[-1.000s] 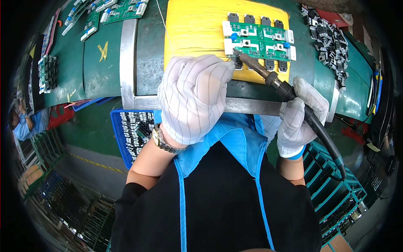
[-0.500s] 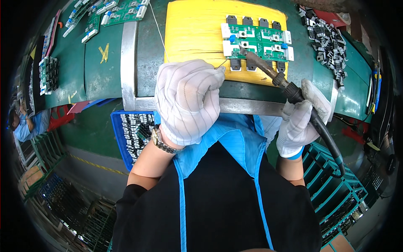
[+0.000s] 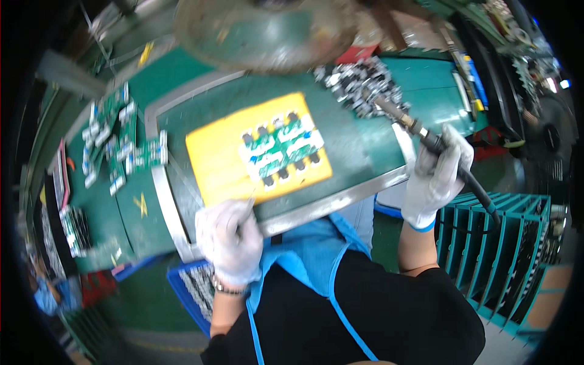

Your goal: The person solders electronic components onto a printed circuit board at a workbench. This is done using a soldering iron and solder wire.

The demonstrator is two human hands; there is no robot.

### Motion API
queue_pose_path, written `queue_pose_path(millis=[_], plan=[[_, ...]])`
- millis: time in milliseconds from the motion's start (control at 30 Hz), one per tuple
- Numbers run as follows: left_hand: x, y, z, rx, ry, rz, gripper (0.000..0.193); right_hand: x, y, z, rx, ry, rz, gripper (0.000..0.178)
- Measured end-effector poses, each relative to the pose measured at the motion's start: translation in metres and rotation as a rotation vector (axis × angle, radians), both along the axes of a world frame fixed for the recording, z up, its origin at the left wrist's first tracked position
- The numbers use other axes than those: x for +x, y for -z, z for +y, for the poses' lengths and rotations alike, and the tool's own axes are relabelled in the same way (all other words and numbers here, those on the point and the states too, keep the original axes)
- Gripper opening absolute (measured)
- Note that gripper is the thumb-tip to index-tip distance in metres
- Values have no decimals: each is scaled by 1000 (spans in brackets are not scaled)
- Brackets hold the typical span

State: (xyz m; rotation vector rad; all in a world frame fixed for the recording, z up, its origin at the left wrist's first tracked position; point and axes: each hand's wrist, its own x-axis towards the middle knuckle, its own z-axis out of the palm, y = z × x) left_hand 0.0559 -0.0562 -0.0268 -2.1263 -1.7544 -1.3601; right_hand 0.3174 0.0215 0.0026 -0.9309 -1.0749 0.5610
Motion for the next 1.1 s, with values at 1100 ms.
queue_pose_path(millis=[1100], plan=[[-20, -6, -4, 1, -70, 95, 23, 113, 4, 138, -198, 137, 221, 36]])
